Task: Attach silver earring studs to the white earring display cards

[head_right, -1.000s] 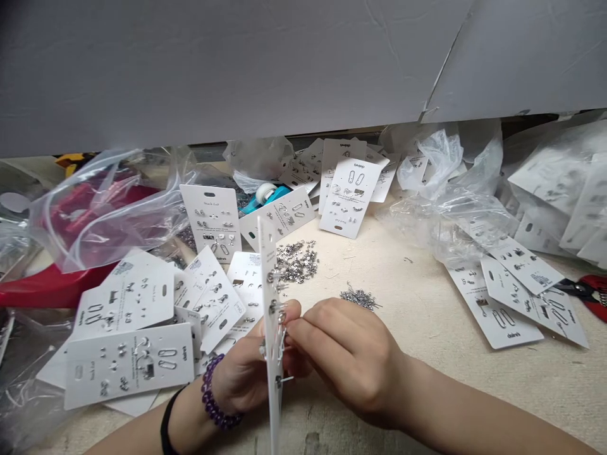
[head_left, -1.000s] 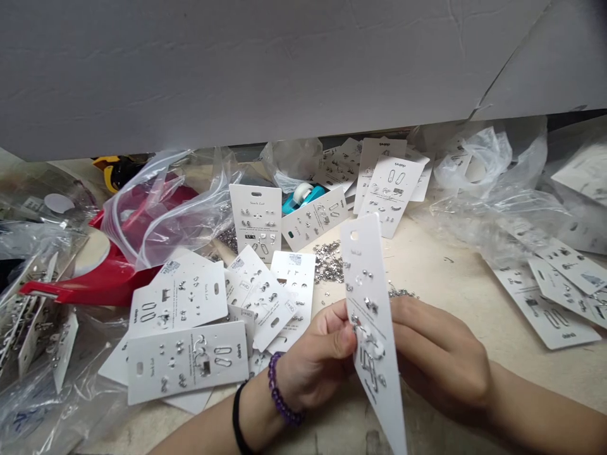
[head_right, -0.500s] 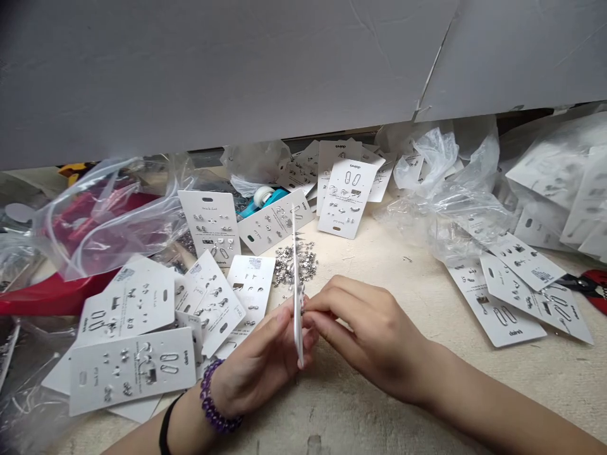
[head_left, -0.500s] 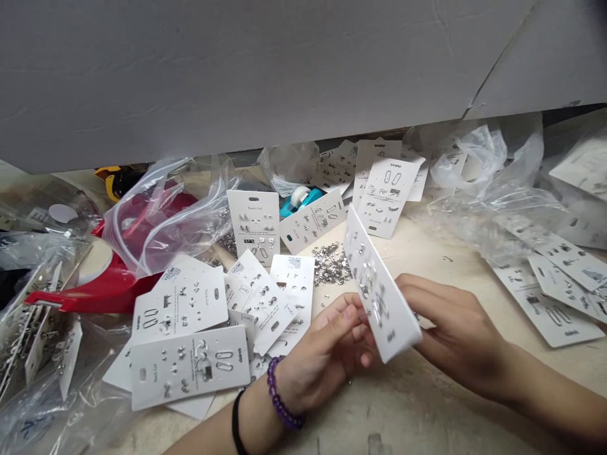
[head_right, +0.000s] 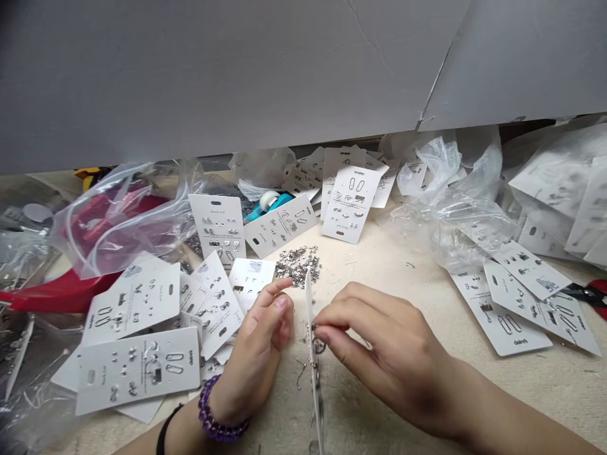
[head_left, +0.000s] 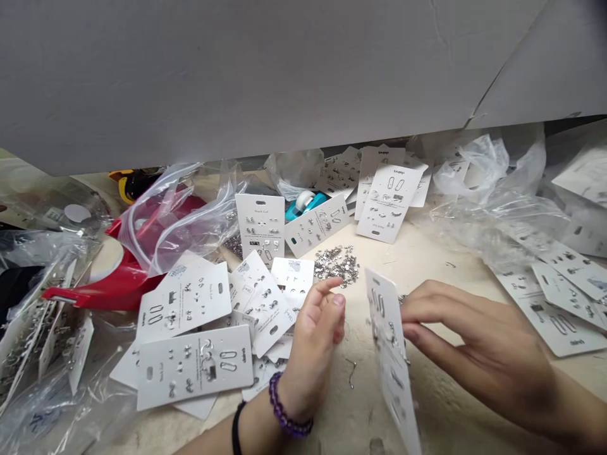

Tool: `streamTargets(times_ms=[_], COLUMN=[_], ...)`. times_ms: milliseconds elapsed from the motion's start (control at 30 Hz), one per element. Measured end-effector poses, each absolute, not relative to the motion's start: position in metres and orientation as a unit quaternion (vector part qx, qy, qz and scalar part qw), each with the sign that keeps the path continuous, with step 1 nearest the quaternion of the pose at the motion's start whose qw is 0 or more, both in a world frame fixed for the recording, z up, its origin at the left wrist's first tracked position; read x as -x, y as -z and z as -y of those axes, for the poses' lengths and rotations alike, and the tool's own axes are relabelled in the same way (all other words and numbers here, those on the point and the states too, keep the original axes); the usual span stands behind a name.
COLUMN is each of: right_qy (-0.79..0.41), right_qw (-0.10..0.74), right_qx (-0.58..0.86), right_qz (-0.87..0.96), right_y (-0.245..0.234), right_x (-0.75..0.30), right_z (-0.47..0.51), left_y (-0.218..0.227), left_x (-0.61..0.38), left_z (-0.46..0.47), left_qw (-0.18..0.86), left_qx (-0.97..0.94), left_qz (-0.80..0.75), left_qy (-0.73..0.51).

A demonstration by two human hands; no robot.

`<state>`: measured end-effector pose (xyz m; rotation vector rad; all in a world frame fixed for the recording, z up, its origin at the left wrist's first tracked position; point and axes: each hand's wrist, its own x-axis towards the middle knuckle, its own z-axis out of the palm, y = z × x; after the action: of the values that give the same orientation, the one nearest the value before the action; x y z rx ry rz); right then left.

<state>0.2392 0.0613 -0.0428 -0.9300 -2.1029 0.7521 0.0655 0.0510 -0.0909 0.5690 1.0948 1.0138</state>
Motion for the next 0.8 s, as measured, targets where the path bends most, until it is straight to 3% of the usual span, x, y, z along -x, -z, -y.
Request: streamTargets(times_ms=[400, 633, 800], right_qy=[-0.308, -0.272, -0.376], right_qw=[0.353, 0.347, 0.373], right_qx=[0.334, 0.331, 0.37], right_qz=[0.818, 0.834, 0.763], right_y=[0.0501, 0.0514, 0.05], right_x=[-0.2324, -0.2309, -0.2284], right_z=[-0.0535, -0.0552, -0.0579], left_y=[0.0907, 0.0894, 0.0846], left_x=[-0.0683, -0.0682, -0.0677], left_z=[-0.0541, -0.052, -0.0541], left_qw=[0.856, 0.865, 0.888], left_qx=[-0.138, -0.1, -0.071], left_qz=[-0.296, -0.256, -0.264], left_qy=[-0.401, -0.42, -0.371])
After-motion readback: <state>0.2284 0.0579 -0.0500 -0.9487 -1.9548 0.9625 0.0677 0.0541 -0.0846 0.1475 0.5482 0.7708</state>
